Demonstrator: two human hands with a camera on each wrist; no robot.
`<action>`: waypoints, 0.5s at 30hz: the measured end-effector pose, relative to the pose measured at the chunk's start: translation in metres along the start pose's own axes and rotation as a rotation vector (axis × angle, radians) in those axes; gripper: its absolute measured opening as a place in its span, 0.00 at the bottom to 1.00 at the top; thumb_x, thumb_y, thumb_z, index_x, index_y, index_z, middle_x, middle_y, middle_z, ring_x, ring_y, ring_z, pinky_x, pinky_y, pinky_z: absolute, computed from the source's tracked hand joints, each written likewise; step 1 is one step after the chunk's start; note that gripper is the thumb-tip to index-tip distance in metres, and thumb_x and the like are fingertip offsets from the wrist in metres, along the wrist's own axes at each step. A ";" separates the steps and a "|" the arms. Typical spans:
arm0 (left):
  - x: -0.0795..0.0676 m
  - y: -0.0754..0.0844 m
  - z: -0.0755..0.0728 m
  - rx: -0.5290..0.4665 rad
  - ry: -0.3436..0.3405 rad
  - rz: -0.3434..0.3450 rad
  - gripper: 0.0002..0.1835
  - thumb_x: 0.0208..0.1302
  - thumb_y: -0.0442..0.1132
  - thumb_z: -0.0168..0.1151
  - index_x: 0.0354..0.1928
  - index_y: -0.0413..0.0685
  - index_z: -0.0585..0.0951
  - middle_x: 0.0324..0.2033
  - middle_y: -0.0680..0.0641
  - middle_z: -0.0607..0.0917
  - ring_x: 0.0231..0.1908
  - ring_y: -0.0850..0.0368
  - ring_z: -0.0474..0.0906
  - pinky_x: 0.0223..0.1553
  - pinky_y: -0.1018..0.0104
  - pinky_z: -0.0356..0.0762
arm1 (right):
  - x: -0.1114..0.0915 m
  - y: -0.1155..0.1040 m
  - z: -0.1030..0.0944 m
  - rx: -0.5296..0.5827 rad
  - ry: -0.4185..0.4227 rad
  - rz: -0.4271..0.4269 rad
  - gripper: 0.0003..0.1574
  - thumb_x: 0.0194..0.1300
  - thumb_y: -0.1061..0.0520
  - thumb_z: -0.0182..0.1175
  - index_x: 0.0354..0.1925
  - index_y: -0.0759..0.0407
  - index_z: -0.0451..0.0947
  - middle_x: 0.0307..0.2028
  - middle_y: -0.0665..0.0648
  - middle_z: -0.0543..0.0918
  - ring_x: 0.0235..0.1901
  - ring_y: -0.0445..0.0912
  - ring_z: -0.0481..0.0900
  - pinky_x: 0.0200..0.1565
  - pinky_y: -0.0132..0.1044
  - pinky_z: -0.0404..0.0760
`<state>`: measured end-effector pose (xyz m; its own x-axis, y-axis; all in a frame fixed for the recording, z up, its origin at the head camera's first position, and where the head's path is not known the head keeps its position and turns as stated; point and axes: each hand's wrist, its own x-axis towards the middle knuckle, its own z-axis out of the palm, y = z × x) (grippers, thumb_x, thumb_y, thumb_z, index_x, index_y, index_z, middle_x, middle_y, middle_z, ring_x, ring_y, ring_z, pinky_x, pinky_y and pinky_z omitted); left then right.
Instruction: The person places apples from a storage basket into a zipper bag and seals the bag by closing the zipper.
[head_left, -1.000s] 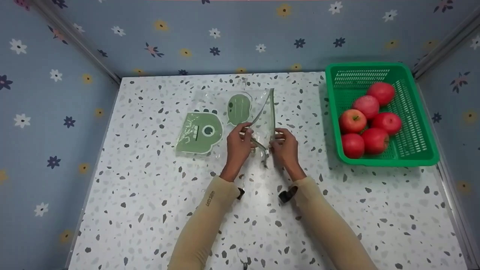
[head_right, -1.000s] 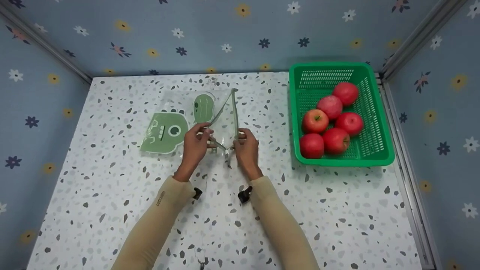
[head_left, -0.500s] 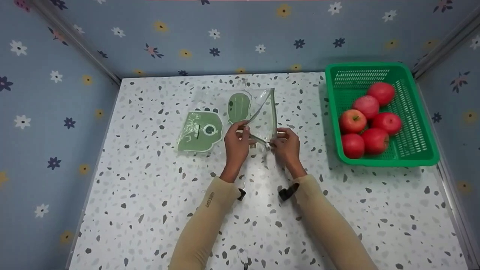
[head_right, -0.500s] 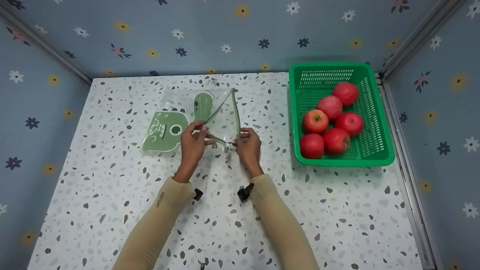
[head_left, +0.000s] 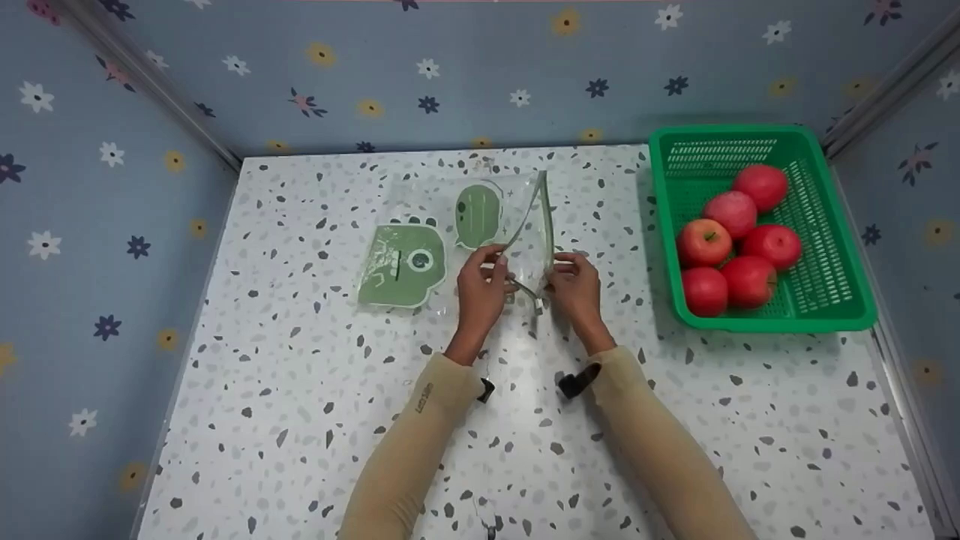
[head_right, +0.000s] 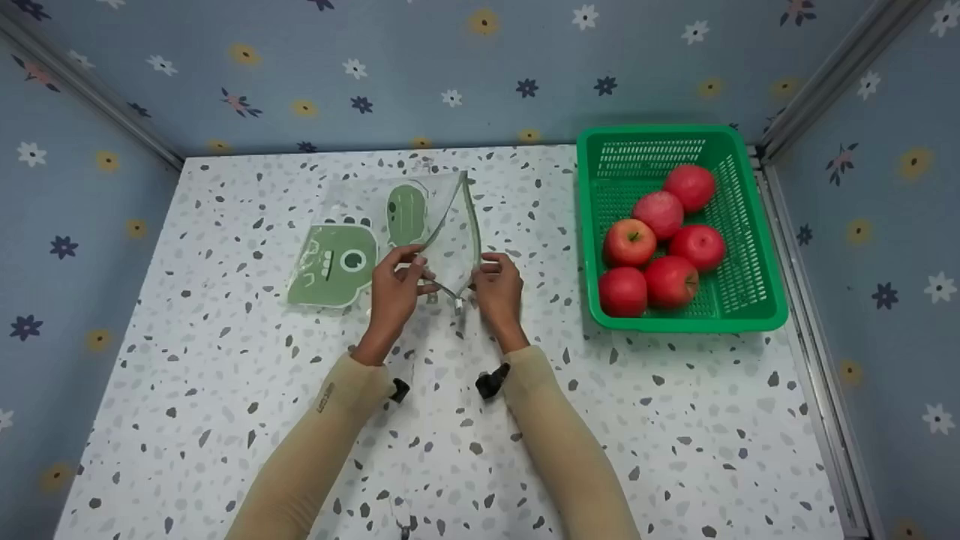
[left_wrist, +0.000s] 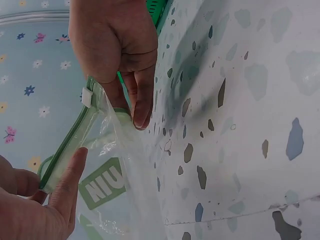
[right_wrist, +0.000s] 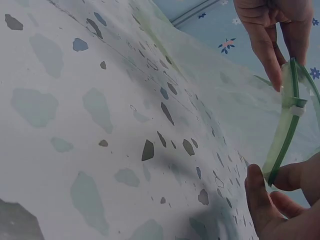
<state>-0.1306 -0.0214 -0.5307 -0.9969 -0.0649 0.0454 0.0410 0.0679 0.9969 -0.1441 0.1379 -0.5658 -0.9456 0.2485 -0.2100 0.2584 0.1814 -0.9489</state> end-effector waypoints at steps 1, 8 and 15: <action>0.000 -0.001 0.001 -0.003 -0.003 -0.004 0.14 0.81 0.30 0.54 0.60 0.31 0.79 0.47 0.32 0.80 0.40 0.35 0.85 0.36 0.60 0.90 | -0.001 0.000 -0.001 -0.003 -0.002 -0.015 0.20 0.73 0.66 0.61 0.62 0.67 0.79 0.49 0.68 0.86 0.46 0.56 0.88 0.46 0.40 0.89; 0.000 -0.002 0.004 -0.013 -0.011 -0.022 0.14 0.80 0.30 0.54 0.60 0.30 0.79 0.44 0.36 0.80 0.33 0.58 0.84 0.35 0.61 0.90 | -0.006 -0.004 -0.012 -0.067 0.004 -0.150 0.21 0.77 0.62 0.60 0.64 0.68 0.78 0.51 0.68 0.86 0.47 0.58 0.88 0.49 0.45 0.89; 0.001 -0.004 0.004 -0.046 -0.028 -0.025 0.14 0.80 0.29 0.53 0.61 0.29 0.78 0.47 0.27 0.77 0.40 0.30 0.84 0.37 0.58 0.91 | -0.011 -0.014 -0.025 -0.152 0.012 -0.268 0.21 0.76 0.63 0.62 0.63 0.70 0.78 0.52 0.69 0.84 0.50 0.60 0.86 0.55 0.52 0.86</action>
<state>-0.1317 -0.0181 -0.5348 -0.9991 -0.0381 0.0195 0.0187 0.0208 0.9996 -0.1326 0.1567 -0.5446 -0.9819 0.1836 0.0466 0.0275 0.3816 -0.9239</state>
